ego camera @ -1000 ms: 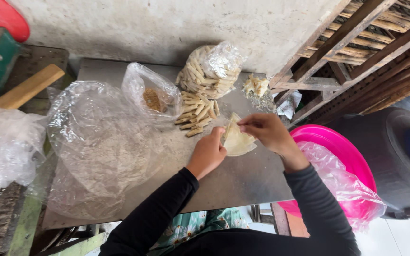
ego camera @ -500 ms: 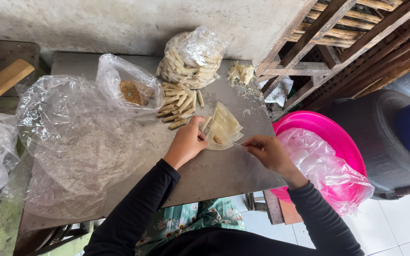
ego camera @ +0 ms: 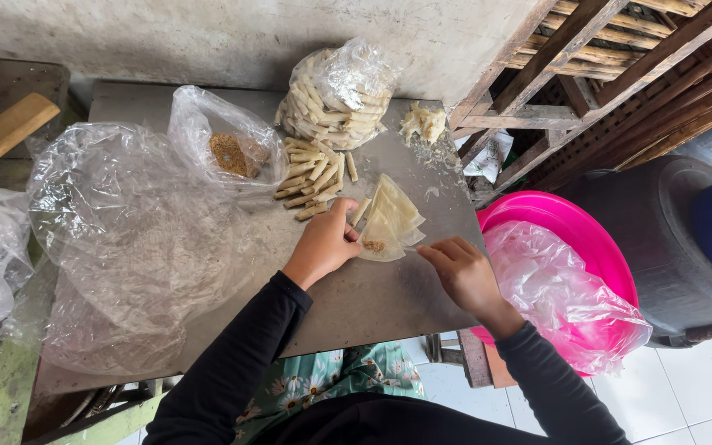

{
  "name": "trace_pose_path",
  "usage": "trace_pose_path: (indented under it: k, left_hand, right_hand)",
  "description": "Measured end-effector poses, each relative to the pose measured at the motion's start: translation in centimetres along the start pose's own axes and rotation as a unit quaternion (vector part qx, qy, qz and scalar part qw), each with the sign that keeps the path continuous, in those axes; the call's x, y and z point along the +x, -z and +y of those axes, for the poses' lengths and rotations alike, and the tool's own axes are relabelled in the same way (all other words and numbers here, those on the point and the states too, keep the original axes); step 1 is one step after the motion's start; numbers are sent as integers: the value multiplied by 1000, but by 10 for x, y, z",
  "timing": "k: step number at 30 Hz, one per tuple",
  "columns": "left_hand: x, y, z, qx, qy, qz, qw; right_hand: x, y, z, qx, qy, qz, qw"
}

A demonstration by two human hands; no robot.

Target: The person places snack filling onto a wrapper, rolls the wrapper into a cylinder, and repeats this action with multiple snacks before collecting them into a bag.

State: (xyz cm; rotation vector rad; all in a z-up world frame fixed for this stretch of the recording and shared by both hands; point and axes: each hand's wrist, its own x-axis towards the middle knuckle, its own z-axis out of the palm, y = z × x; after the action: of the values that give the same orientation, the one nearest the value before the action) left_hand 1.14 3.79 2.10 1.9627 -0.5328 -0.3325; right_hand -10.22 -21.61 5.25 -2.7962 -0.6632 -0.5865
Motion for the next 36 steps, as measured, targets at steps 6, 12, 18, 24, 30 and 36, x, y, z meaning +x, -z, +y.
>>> trace_pose_path:
  k: [6,12,18,24,30,36]
  left_hand:
    - [0,-1,1,21,-8,5,1000]
    - [-2,-1,6,20,-16,12,1000]
    - [-1,-6,5,29,-6,20,999]
    - [2,-9,-4,5,-46,42,998]
    - [1,-2,0,1,12,-15,1000]
    - [-2,-1,4,-38,-50,18,998]
  right_hand:
    - [-19,5,2,-68,43,-5,997]
    - [-17,14,-6,-21,-14,32,999]
    - [18,18,-12,163,-191,42,967]
    - [114,-20,-26,319,-144,3,937]
    - [228,-77,-65,231,-135,-104,958]
    - [229,-45,-55,261,-121,-59,956]
